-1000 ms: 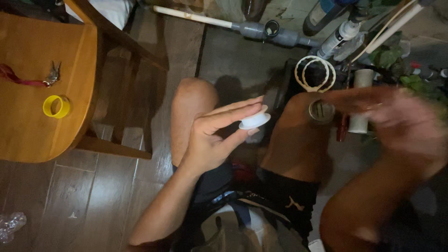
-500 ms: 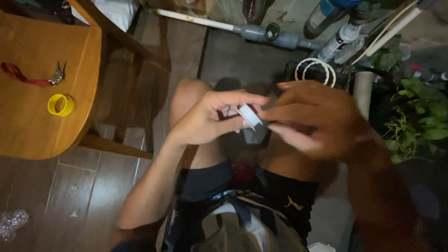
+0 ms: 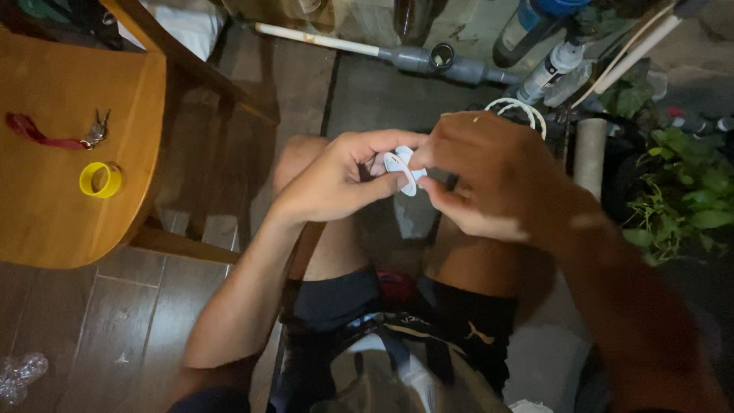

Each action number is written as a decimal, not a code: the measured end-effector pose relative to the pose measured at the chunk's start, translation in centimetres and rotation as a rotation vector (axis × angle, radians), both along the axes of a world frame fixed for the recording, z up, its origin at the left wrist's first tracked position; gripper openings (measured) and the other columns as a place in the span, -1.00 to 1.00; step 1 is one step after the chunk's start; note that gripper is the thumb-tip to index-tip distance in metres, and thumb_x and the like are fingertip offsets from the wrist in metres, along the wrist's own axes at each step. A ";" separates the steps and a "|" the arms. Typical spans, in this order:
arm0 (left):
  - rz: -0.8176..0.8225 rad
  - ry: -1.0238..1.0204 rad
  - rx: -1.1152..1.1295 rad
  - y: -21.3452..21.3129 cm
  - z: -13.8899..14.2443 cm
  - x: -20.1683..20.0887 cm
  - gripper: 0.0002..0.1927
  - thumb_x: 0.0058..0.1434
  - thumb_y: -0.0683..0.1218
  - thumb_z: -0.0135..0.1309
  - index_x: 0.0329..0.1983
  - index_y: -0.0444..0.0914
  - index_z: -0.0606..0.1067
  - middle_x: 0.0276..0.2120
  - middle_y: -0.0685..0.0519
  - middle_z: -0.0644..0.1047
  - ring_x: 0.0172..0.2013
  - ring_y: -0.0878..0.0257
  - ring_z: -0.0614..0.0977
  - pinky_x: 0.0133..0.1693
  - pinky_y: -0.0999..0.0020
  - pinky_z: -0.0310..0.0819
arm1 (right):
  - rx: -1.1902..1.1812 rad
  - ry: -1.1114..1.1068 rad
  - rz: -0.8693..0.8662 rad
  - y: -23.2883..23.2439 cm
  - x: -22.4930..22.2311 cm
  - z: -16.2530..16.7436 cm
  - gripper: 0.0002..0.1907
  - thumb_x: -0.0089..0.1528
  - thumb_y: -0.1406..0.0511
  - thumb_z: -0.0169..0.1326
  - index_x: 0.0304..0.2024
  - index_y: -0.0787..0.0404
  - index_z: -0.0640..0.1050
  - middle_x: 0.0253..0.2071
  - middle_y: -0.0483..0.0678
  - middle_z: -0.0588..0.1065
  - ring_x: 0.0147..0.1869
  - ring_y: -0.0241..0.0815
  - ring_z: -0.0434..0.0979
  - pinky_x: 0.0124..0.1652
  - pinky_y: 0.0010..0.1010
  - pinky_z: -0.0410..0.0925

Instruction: The person unscrews a blue valve from a pipe, removes a small plastic piece, and then wraps the pipe threads with white tape. They then place the tape roll on a nearby table.

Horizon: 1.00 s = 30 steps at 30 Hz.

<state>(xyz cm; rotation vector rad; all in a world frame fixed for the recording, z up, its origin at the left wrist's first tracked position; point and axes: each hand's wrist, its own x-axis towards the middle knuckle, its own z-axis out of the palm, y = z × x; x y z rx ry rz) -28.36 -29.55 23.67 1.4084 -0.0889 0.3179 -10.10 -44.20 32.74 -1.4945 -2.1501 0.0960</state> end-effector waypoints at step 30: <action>0.037 0.190 0.047 -5.2 -1.8 5.7 -0.75 0.30 -0.21 0.36 -0.02 -0.37 0.57 -0.29 0.06 0.63 -0.30 0.44 0.60 -0.26 0.52 0.48 | -0.048 1.009 -0.273 -8.6 3.5 -7.2 -0.87 0.27 0.51 0.16 -0.15 0.30 0.51 -0.11 -0.07 0.55 0.01 -0.31 0.57 0.05 -0.49 0.45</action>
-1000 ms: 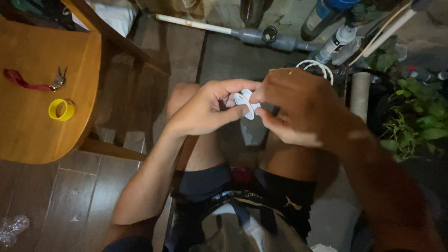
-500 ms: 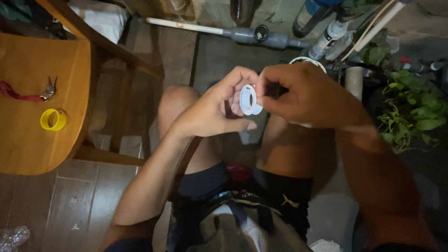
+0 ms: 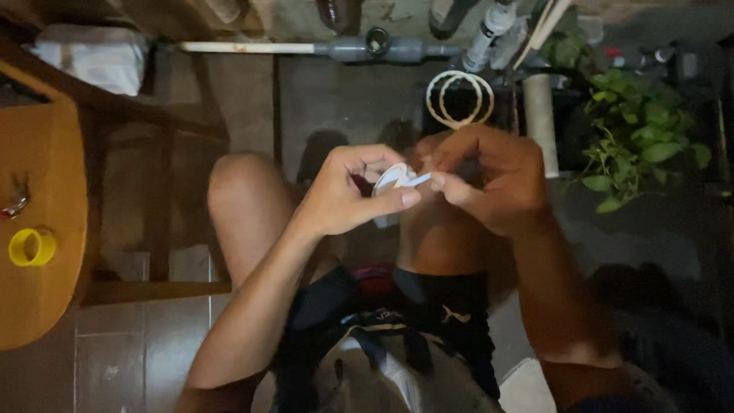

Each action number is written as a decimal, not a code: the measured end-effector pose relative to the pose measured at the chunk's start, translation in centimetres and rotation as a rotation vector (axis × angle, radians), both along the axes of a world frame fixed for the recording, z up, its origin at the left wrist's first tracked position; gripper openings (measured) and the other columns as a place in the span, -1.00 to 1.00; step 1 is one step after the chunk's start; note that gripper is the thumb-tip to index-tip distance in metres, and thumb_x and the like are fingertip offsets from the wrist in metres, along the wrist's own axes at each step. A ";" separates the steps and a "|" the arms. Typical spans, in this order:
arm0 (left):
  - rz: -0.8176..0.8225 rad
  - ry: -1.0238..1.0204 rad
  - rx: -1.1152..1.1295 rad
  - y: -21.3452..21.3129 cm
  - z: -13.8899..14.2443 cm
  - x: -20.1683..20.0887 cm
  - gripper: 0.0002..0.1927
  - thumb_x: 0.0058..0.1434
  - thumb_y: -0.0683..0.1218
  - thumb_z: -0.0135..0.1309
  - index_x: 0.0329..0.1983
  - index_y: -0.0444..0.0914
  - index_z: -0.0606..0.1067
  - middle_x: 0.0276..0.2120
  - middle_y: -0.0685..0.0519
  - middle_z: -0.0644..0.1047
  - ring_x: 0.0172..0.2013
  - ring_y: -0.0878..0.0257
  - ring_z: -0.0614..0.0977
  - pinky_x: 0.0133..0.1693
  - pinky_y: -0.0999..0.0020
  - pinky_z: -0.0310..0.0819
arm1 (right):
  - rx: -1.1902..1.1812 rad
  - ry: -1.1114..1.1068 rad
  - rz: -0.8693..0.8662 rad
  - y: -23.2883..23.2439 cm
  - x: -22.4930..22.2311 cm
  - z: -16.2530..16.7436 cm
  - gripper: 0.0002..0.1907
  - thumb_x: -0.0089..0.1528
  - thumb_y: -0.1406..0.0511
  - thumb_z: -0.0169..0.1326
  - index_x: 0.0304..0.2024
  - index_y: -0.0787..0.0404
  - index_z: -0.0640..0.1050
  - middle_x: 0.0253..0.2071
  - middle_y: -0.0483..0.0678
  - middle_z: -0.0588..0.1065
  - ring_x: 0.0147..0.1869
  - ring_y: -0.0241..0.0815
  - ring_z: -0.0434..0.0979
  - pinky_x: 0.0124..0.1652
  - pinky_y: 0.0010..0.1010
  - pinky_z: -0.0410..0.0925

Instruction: The person unscrews a blue valve from a pipe, removes a small plastic piece, and then wraps the pipe threads with white tape. They then place the tape roll on a nearby table.

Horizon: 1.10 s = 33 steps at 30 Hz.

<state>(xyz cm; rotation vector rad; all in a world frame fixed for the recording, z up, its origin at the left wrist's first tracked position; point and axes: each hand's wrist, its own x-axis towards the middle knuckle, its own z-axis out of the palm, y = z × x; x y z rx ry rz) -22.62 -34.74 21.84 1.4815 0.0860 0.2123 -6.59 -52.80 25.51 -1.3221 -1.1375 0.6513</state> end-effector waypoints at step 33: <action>0.085 0.007 0.058 -4.4 -6.7 3.2 -0.55 0.07 -0.27 0.39 0.00 -0.29 0.49 -0.17 0.14 0.62 -0.13 0.44 0.64 -0.04 0.51 0.56 | 0.073 -0.329 -0.581 -5.2 0.0 -10.4 -0.86 0.34 0.52 0.19 -0.14 0.28 0.49 -0.17 -0.05 0.53 -0.17 -0.34 0.49 -0.18 -0.55 0.35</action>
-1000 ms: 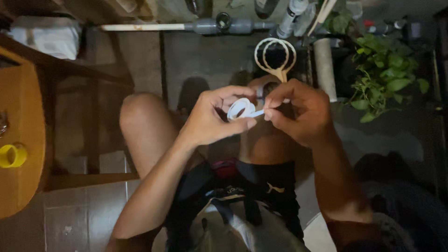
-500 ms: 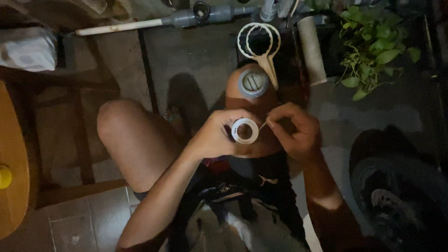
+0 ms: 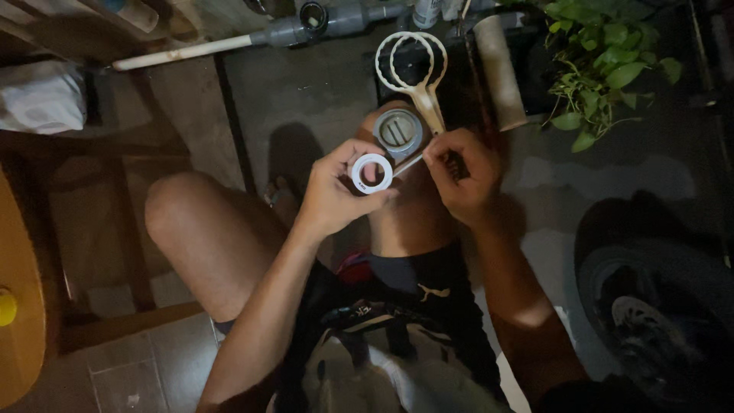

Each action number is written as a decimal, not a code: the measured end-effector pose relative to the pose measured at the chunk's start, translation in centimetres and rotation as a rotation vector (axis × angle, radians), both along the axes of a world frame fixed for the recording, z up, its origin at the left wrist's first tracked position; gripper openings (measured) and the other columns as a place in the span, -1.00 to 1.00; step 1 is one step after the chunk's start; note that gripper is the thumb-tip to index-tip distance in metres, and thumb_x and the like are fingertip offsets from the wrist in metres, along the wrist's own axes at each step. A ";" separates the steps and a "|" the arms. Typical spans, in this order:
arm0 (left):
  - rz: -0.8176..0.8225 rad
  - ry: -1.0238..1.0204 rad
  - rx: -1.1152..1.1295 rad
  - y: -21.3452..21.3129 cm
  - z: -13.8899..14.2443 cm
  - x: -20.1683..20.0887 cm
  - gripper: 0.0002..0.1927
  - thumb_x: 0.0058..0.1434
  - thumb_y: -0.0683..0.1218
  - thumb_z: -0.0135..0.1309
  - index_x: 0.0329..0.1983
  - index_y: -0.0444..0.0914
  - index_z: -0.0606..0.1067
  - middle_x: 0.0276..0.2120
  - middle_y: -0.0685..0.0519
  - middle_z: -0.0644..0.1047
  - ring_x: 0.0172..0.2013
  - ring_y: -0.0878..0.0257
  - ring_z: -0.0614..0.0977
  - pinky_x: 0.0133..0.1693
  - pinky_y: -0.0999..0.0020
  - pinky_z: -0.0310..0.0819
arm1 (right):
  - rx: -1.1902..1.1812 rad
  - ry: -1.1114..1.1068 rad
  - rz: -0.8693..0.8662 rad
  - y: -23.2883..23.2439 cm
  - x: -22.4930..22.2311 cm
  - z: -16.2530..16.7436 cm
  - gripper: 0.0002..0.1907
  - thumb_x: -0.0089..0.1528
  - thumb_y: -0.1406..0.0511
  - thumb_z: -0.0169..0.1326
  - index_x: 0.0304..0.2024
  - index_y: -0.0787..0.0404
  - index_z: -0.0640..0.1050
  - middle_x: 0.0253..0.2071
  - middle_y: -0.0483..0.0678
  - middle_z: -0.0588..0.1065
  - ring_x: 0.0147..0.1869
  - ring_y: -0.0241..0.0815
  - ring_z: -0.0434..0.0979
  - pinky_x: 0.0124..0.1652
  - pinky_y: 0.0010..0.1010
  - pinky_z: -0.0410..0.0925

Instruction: The person unscrews a blue valve from a pipe, removes a small plastic piece, and then wraps the pipe threads with white tape. They then place the tape roll on a nearby table.

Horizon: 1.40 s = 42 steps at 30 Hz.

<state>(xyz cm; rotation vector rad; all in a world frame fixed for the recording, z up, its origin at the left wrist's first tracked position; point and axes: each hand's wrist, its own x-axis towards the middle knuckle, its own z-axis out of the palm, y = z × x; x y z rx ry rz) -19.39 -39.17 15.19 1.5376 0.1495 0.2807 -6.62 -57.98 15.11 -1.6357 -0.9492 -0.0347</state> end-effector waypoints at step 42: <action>0.320 -0.127 0.341 -1.8 -1.1 1.2 -0.55 0.00 -0.17 0.44 -0.06 -0.34 0.54 0.14 -0.16 0.59 0.06 0.17 0.71 0.03 0.34 0.64 | -0.149 -0.202 -0.109 2.3 1.4 0.3 -0.87 0.30 0.50 0.20 -0.11 0.31 0.56 -0.11 0.03 0.51 -0.10 -0.12 0.60 -0.16 -0.39 0.45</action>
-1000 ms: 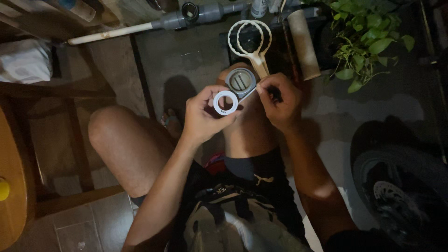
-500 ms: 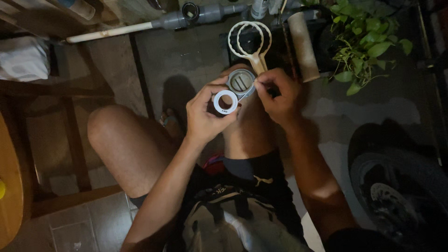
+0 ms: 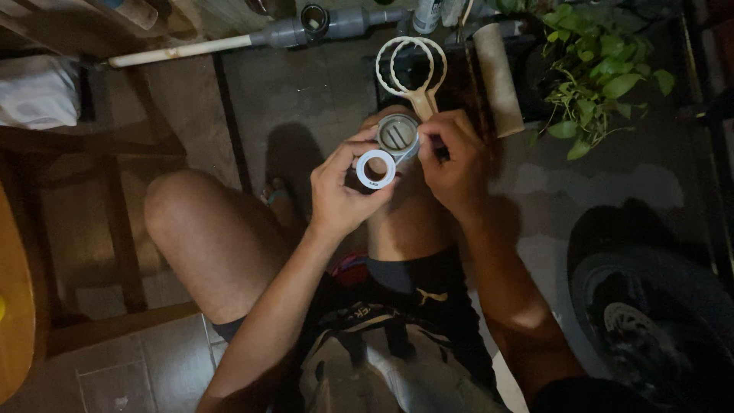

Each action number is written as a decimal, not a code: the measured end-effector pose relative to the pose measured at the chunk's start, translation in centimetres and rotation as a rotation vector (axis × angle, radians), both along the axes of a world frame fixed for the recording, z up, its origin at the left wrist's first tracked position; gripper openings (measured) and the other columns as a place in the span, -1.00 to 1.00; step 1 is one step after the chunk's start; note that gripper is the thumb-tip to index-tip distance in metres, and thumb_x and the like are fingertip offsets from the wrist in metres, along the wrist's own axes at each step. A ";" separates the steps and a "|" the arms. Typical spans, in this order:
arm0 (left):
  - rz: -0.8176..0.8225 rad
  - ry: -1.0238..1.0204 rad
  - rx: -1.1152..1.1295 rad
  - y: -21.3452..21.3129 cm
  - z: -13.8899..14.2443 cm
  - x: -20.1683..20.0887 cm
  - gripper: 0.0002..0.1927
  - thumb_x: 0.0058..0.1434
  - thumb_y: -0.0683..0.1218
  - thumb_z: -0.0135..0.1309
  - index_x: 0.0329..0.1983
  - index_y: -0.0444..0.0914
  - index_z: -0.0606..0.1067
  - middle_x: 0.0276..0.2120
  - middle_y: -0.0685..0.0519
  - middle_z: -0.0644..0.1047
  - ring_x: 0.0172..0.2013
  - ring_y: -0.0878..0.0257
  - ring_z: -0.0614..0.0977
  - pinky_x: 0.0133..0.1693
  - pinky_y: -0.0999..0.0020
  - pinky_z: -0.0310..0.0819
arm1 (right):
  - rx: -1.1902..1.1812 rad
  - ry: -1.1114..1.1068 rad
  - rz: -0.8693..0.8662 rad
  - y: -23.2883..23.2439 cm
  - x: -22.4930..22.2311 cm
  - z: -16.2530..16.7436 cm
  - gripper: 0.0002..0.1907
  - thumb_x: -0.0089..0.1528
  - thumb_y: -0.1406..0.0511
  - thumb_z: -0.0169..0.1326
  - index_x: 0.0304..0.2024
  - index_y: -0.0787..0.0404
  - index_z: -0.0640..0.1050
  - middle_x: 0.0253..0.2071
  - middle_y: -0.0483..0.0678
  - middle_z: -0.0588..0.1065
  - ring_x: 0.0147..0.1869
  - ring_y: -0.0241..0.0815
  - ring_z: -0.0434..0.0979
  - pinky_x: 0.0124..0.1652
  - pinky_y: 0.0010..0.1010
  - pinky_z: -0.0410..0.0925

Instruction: The person unscrews a blue valve from a pipe, removes a small plastic piece, and then wraps the pipe threads with white tape. They then place the tape roll on a nearby table.

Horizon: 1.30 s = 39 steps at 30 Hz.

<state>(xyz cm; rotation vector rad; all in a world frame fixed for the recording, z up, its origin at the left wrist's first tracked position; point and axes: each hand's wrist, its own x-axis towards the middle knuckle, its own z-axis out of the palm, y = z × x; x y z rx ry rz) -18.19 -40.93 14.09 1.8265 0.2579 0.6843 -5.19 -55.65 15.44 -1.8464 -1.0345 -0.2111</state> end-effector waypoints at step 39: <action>-0.037 -0.035 -0.086 1.6 4.0 -0.1 -0.54 0.08 -0.15 0.38 0.05 -0.33 0.55 -0.14 -0.01 0.69 -0.10 0.35 0.71 0.00 0.45 0.62 | 0.150 0.383 0.237 -0.8 0.4 -0.5 -0.31 0.16 0.45 0.35 0.32 0.33 0.40 0.23 0.06 0.49 0.32 -0.14 0.51 0.32 -0.31 0.39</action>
